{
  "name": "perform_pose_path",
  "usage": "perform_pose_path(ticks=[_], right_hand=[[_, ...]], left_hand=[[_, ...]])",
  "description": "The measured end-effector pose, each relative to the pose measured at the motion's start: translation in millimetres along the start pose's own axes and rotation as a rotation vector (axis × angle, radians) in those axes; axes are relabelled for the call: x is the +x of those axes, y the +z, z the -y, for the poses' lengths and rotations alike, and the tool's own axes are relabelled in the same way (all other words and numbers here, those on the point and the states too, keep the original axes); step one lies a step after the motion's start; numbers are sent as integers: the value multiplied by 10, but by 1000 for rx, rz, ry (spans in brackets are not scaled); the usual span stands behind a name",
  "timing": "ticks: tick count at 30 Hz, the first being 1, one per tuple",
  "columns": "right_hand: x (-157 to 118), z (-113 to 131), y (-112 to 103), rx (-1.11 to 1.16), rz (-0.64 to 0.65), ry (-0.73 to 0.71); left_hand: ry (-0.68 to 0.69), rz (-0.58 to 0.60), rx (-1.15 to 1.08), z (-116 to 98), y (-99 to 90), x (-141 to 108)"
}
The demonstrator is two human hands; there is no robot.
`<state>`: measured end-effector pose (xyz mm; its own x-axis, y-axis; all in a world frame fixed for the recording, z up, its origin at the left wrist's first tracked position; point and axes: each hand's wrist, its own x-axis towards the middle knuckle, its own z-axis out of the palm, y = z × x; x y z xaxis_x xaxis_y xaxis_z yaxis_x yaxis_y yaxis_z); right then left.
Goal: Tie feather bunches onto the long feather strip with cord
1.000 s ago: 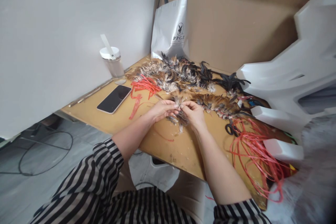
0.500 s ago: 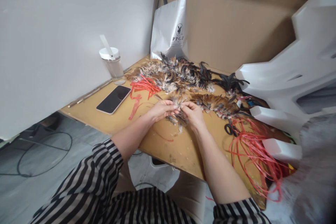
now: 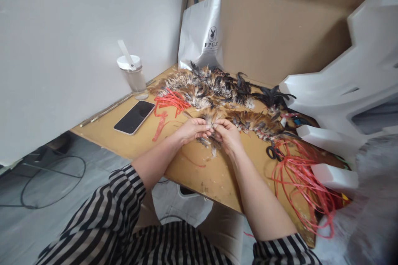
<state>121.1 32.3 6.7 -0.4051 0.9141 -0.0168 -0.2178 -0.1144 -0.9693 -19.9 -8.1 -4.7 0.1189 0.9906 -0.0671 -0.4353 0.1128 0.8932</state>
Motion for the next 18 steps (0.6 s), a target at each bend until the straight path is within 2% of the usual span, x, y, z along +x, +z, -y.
perform_pose_path(ticks=[8,18], right_hand=[[8,-1,-59,-28,89,53],[-8,36,-61,-141,9,28]], left_hand=[[-6,-12,14,9,4,12],[-19,-43,33,7,5,13]])
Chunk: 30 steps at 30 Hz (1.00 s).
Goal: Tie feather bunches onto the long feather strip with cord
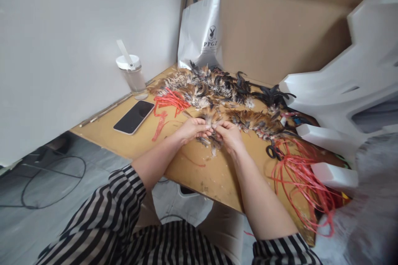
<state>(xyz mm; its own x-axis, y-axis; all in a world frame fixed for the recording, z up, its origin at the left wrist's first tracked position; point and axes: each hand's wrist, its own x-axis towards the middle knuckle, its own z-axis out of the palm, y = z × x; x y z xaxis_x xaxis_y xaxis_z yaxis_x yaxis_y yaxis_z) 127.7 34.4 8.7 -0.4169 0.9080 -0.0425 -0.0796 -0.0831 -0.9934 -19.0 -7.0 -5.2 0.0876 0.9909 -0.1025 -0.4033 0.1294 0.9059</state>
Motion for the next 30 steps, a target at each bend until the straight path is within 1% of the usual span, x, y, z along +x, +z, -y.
perform_pose_path(ticks=[6,11,18,22,30], right_hand=[[-8,33,5,-15,5,12],[-23,69,16,-36,-21,22],[-32,66,25,-118,-43,-24],[-31,69,9,-98,-33,-13],[-28,86,-21,-47,-5,24]], left_hand=[[-2,9,6,-11,-2,-15],[-35,-6,2,-26,10,-23],[-48,-11,30,-32,29,-20],[-39,-23,35,-32,24,-20],[-31,-22,-44,-9,-14,-1]])
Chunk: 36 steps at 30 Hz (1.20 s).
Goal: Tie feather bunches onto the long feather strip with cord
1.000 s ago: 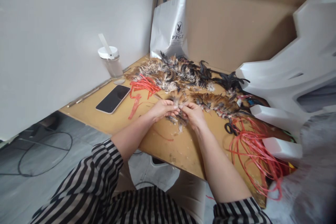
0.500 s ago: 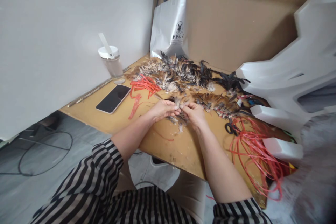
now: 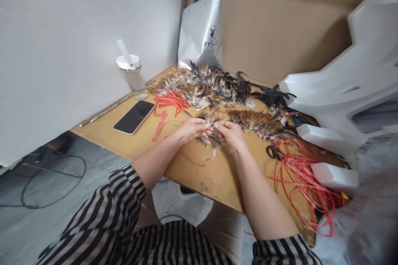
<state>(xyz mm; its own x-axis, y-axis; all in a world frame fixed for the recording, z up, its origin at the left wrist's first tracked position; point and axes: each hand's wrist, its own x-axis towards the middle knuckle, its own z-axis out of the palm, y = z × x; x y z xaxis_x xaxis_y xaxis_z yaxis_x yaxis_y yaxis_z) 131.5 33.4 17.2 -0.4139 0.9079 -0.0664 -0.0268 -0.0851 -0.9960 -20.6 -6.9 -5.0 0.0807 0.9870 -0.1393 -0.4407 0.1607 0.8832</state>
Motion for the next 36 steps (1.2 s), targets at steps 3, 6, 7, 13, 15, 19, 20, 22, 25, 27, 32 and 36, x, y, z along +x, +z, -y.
perform_pose_path(ticks=[3,6,7,13,15,19,20,22,25,27,32,36], right_hand=[[-4,-3,15,-29,-12,-1],[-10,-3,43,-52,-36,-29],[-12,-4,53,-51,-48,-36],[-9,-31,81,4,-47,-52],[-5,-41,76,-3,-67,-41],[2,-49,68,-22,-97,-51],[2,-48,68,-31,-98,-55],[-1,-42,71,-46,-98,-56],[-7,-28,75,-56,-89,-49],[-9,-23,76,-59,-81,-37],[-9,-38,80,-8,-73,-48],[-9,-57,90,-4,-46,-44]], left_hand=[[-15,-2,7,-4,3,-3],[-22,-11,21,-5,14,-6],[-19,-11,22,-3,16,-6],[10,2,43,11,26,1],[13,-11,66,4,40,-4],[12,-35,98,-19,69,-20],[13,-33,101,-20,71,-22],[17,-19,107,-14,67,-21],[24,1,117,8,51,-11],[27,5,126,19,42,-5],[55,0,141,18,41,3],[95,12,169,23,34,12]])
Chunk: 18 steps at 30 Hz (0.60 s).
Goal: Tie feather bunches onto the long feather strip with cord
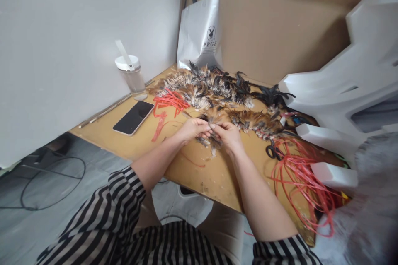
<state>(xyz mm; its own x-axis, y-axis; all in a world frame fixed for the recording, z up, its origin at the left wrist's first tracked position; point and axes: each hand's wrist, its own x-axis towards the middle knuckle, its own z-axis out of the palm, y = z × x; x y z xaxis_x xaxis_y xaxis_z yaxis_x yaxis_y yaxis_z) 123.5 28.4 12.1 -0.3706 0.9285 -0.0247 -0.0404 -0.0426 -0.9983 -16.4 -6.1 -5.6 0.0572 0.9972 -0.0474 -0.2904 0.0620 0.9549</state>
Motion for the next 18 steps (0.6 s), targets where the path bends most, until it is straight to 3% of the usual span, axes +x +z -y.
perform_pose_path(ticks=[9,18], right_hand=[[2,-1,-20,6,-26,4],[12,-27,21,-63,-92,-99]], left_hand=[[-4,47,64,18,6,-14],[93,-29,173,6,40,-19]])
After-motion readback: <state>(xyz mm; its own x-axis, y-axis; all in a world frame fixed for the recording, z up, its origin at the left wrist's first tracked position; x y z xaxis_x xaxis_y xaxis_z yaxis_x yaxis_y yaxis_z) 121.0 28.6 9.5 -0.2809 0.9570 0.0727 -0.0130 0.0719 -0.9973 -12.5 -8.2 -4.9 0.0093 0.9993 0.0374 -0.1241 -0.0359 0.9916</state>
